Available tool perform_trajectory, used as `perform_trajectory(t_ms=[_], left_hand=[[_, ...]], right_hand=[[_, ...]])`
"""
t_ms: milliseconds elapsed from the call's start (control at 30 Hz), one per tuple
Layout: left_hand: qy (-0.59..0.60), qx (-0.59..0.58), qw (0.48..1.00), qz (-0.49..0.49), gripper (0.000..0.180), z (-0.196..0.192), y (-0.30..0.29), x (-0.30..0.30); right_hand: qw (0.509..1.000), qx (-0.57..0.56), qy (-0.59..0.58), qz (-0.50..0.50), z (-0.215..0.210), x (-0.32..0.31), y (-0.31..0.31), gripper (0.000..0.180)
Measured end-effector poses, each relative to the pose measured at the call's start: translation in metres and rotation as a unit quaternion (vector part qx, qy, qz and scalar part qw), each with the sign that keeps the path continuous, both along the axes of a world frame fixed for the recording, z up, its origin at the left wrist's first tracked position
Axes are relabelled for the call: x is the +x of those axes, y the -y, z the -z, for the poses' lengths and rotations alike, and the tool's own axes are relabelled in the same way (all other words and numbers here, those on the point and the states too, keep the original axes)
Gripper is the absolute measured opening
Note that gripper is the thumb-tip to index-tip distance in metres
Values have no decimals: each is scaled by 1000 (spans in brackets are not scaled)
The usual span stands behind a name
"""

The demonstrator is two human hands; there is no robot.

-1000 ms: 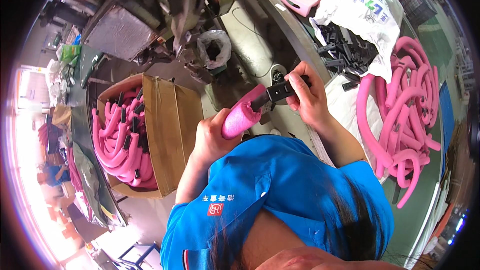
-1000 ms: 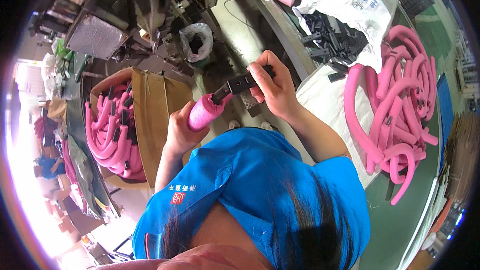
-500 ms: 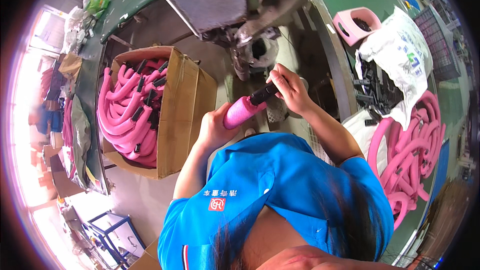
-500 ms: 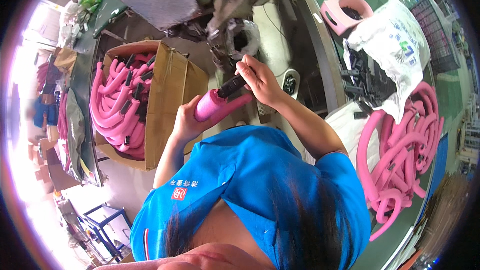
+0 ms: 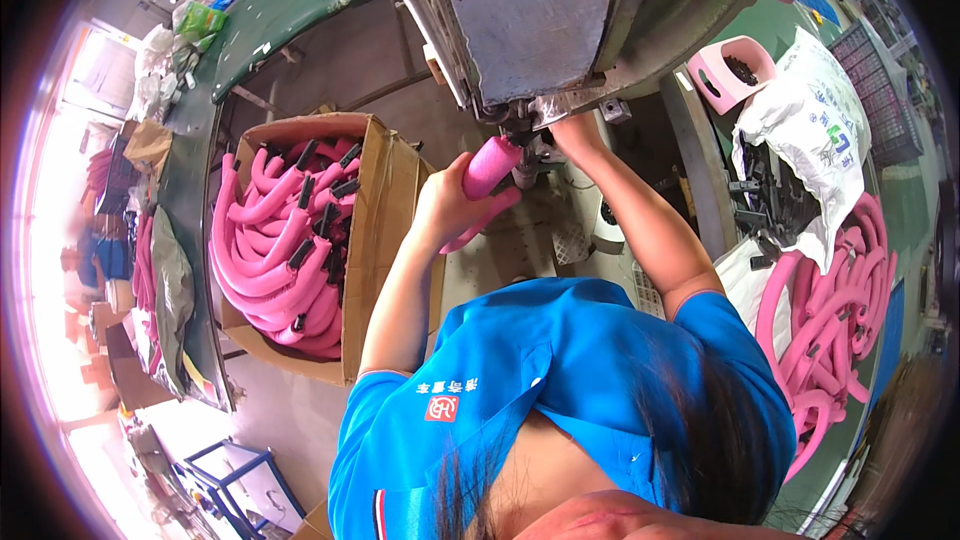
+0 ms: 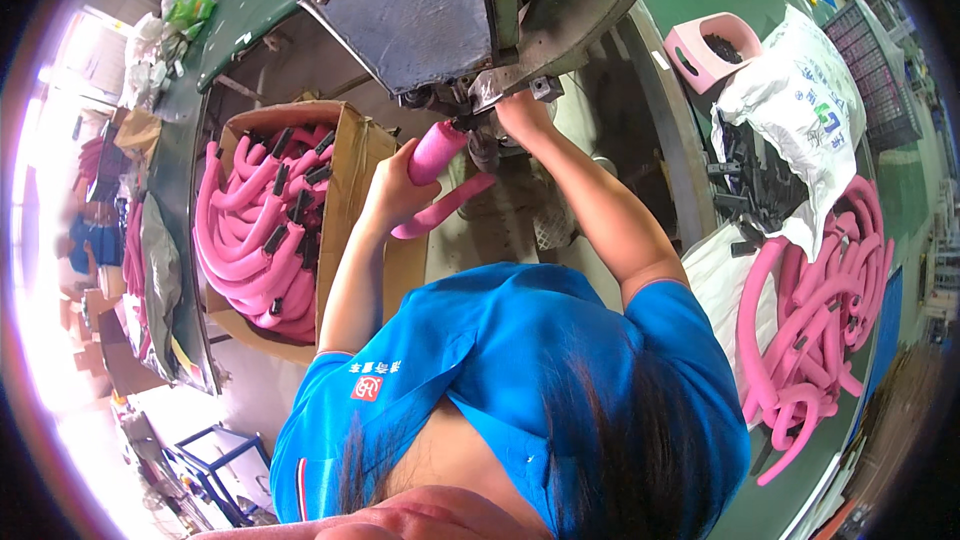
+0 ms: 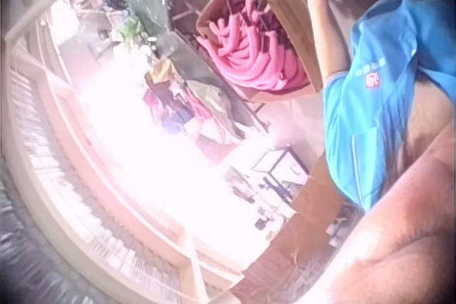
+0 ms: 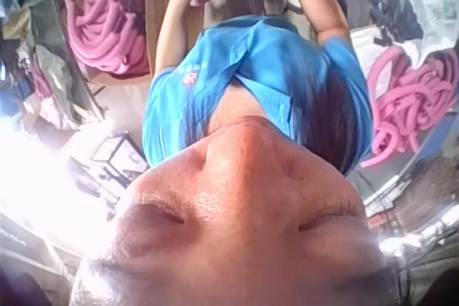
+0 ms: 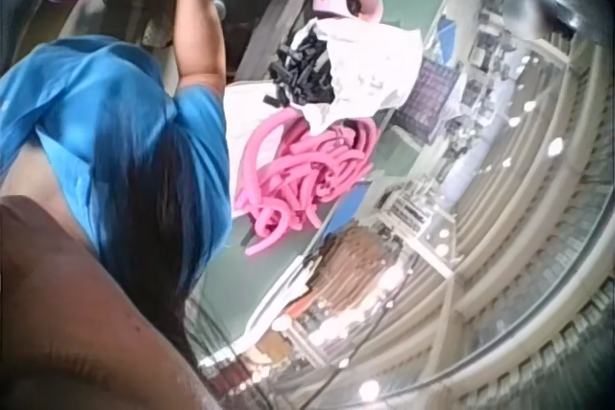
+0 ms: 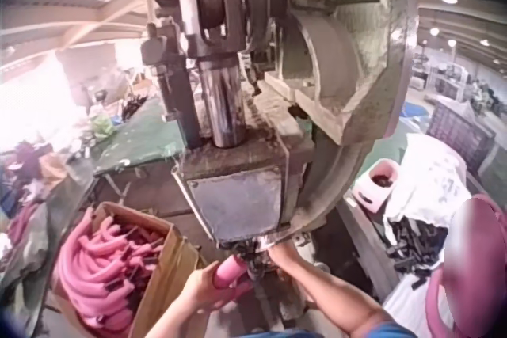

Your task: The person repeatedly picks pink foam tubes and black plastic end caps, inserts the caps into the foam ends, and places the assembled units into a cardboard box. The process is continuous and repetitive throughout the clip.

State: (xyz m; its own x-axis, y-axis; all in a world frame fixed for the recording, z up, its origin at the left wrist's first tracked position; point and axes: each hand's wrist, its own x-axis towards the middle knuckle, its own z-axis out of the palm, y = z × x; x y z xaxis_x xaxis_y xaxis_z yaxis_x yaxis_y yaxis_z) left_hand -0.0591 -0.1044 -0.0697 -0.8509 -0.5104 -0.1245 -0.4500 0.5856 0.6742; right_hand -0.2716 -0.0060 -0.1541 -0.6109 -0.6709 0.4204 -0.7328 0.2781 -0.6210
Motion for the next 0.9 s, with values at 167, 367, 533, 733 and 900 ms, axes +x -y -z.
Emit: perform_trajectory(t_ms=[167,367,533,733,900], left_hand=[[9,26,999,23,56,28,6,0],[21,27,999,17,46,41,11,2],[26,-24,998,54,47,29,12,-10],[28,-25,999,24,47,33,12,1],[28,-25,999,23,44,29,12,5]], right_hand=[[970,-4,239,-43,-7,3,-6,35],[826,-9,561,-43,15,-35,-1,27],[983,165,76,16,145,-109,21,26],[956,287,52,36,156,-63,48,32],[968,244,38,42,190,-85,52,38]])
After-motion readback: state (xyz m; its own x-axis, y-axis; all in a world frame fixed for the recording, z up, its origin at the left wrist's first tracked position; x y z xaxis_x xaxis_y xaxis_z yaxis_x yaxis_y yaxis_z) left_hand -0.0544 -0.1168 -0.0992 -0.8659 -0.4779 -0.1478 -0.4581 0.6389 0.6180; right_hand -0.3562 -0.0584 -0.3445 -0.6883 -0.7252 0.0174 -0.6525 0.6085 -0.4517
